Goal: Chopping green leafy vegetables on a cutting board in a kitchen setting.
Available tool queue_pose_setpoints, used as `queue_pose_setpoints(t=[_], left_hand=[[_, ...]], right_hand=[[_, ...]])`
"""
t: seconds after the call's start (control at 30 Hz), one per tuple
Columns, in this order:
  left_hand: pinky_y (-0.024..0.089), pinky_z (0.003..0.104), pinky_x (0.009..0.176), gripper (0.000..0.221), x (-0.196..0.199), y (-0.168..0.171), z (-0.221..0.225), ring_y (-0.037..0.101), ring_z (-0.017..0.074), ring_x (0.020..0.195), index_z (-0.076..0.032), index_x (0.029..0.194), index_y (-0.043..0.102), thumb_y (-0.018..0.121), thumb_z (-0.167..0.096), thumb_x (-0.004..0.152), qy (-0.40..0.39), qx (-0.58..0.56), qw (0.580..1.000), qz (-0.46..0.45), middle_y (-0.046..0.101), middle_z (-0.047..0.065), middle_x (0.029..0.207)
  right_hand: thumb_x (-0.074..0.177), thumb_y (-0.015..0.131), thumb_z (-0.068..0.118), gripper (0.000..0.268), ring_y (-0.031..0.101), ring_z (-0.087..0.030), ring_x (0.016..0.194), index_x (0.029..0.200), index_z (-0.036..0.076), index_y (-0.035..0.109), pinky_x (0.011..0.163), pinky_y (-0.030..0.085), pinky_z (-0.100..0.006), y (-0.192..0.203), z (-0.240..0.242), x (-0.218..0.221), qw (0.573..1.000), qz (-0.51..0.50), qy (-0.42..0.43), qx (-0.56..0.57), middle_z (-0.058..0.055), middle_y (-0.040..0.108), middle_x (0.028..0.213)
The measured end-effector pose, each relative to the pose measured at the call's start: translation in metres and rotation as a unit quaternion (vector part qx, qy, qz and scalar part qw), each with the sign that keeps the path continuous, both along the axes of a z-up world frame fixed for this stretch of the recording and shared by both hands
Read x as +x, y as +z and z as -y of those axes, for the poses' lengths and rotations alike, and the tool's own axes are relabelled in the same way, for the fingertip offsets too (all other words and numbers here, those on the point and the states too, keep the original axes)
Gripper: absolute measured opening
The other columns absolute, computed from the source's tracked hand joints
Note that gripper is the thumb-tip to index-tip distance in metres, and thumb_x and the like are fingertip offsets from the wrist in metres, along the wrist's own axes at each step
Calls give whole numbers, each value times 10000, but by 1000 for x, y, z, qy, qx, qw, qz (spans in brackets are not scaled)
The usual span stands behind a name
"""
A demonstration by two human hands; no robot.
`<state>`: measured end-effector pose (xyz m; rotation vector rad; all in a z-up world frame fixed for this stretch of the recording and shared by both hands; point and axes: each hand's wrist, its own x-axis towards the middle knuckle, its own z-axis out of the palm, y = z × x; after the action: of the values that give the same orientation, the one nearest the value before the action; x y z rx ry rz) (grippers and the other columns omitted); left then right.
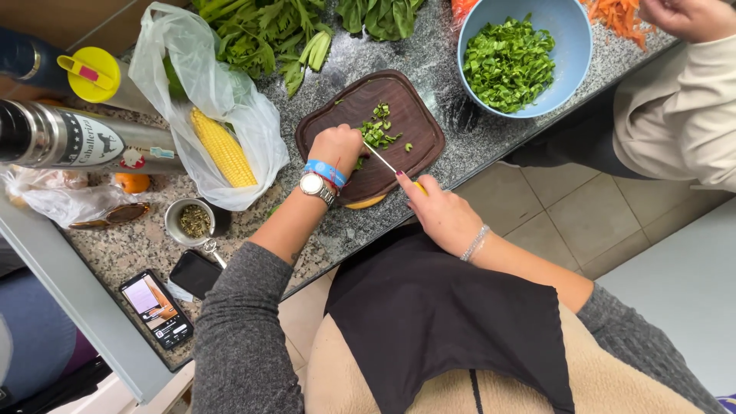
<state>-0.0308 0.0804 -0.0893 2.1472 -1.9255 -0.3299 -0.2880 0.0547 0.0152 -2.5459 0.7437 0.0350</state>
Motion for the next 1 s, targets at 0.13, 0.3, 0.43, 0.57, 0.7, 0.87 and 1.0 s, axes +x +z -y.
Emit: queue_pose_setpoints(t=[0.13, 0.3, 0.43, 0.57, 0.7, 0.87, 1.0], left_hand=[[588, 464, 685, 286, 6, 3, 13, 722, 374, 787, -51, 781, 752, 804, -332, 804, -21, 39, 999, 0, 696, 199, 861], [608, 422, 711, 153, -8, -17, 5, 732, 348, 833, -53, 826, 757, 705, -188, 875, -16, 55, 997, 46, 705, 190, 903], [612, 380, 711, 123, -34, -19, -25, 720, 318, 875, -29, 908, 738, 629, -83, 928, 34, -17, 994, 104, 698, 154, 923], [598, 321, 689, 237, -55, -1, -39, 678, 299, 887, 22, 1062, 709, 593, -66, 876, 103, -146, 970, 165, 674, 130, 970], [595, 348, 678, 183, -42, 1, -34, 679, 312, 858, -17, 1015, 711, 600, -52, 873, 126, -129, 974, 138, 658, 126, 909], [602, 379, 670, 101, -33, -11, -23, 701, 315, 825, -55, 856, 722, 621, -54, 858, 105, -45, 987, 115, 678, 142, 860], [605, 382, 655, 115, -29, -20, -16, 715, 303, 803, -57, 778, 732, 633, -65, 835, 95, -19, 988, 124, 698, 150, 833]], right_hand=[[980, 615, 204, 534, 692, -373, 702, 1482, 124, 453, 621, 577, -496, -21, 7, 15, 1000, -4, 7, 11, -157, 575, 1093], [983, 596, 155, 573, 689, -373, 706, 1529, 110, 426, 630, 579, -491, -42, 5, 15, 1000, 12, 8, 2, -169, 566, 1110], [979, 620, 195, 548, 686, -381, 709, 1496, 133, 449, 616, 577, -493, -34, -1, -16, 999, 31, 9, 2, -151, 574, 1110], [952, 635, 215, 553, 687, -377, 690, 1475, 156, 465, 588, 574, -490, -19, -7, -33, 1000, 7, 0, -3, -135, 580, 1098], [961, 630, 210, 550, 685, -368, 672, 1482, 149, 466, 575, 572, -484, 0, -5, -10, 1000, 23, 0, -15, -142, 577, 1094], [980, 606, 184, 537, 681, -351, 654, 1492, 126, 453, 572, 570, -479, 0, -7, 9, 1000, 23, 11, -14, -151, 560, 1062], [936, 572, 91, 592, 683, -340, 656, 1511, 104, 429, 586, 574, -476, -20, -6, 15, 999, -8, 21, -23, -155, 543, 1060]])
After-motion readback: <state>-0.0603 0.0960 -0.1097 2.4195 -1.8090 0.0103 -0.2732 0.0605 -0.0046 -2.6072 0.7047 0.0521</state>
